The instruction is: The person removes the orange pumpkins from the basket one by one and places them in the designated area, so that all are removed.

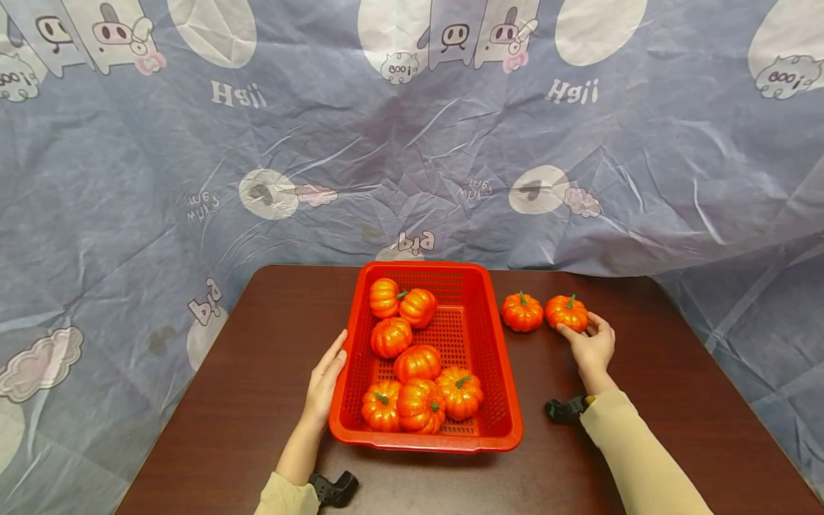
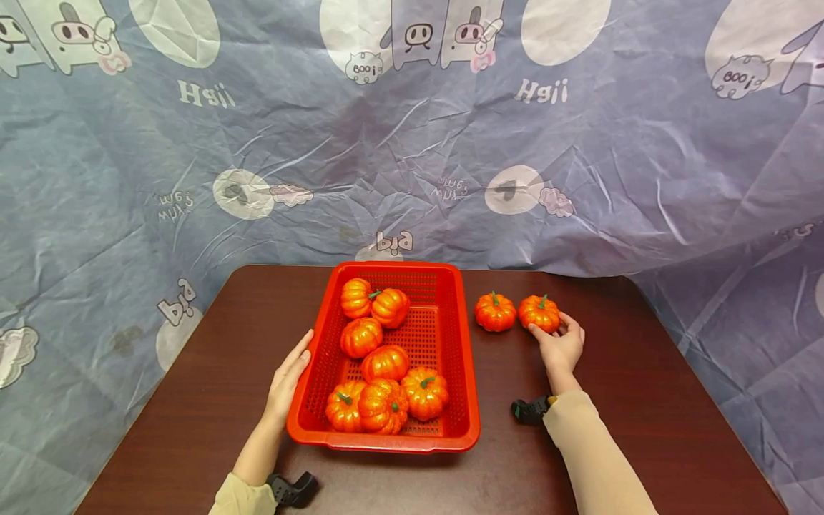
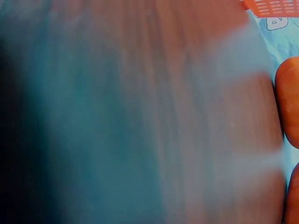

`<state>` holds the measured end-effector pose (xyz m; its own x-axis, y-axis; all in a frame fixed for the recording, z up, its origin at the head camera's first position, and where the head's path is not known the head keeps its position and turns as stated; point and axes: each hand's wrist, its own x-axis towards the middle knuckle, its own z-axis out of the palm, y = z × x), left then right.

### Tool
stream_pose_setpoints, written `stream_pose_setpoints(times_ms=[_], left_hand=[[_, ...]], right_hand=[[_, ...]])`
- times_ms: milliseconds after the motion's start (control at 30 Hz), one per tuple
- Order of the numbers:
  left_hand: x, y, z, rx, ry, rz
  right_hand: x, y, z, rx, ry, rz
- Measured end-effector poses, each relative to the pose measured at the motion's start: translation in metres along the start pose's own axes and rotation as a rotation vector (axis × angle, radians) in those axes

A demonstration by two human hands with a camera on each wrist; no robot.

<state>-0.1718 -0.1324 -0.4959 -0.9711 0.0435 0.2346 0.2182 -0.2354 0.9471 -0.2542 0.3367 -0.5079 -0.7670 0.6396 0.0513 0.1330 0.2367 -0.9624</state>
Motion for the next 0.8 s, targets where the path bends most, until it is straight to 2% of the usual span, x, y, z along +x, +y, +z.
stream_pose_setpoints(times_ms=[267,367,567,800], left_hand=[[0.000,0.000,0.001,-0.007,-0.002,0.000],[0.000,0.000,0.001,0.001,0.000,-0.002],[0.000,0.000,-0.001,0.017,0.002,-0.008],[0.000,-0.001,-0.001,0.015,0.002,-0.005]], right_hand=[[-0.002,-0.010,-0.002,-0.045,0.034,-0.025],[-0.002,-0.019,-0.002,-0.030,0.054,-0.040],[-0.004,-0.045,0.000,0.064,0.065,-0.087],[-0.014,-0.078,0.001,0.195,0.019,-0.118]])
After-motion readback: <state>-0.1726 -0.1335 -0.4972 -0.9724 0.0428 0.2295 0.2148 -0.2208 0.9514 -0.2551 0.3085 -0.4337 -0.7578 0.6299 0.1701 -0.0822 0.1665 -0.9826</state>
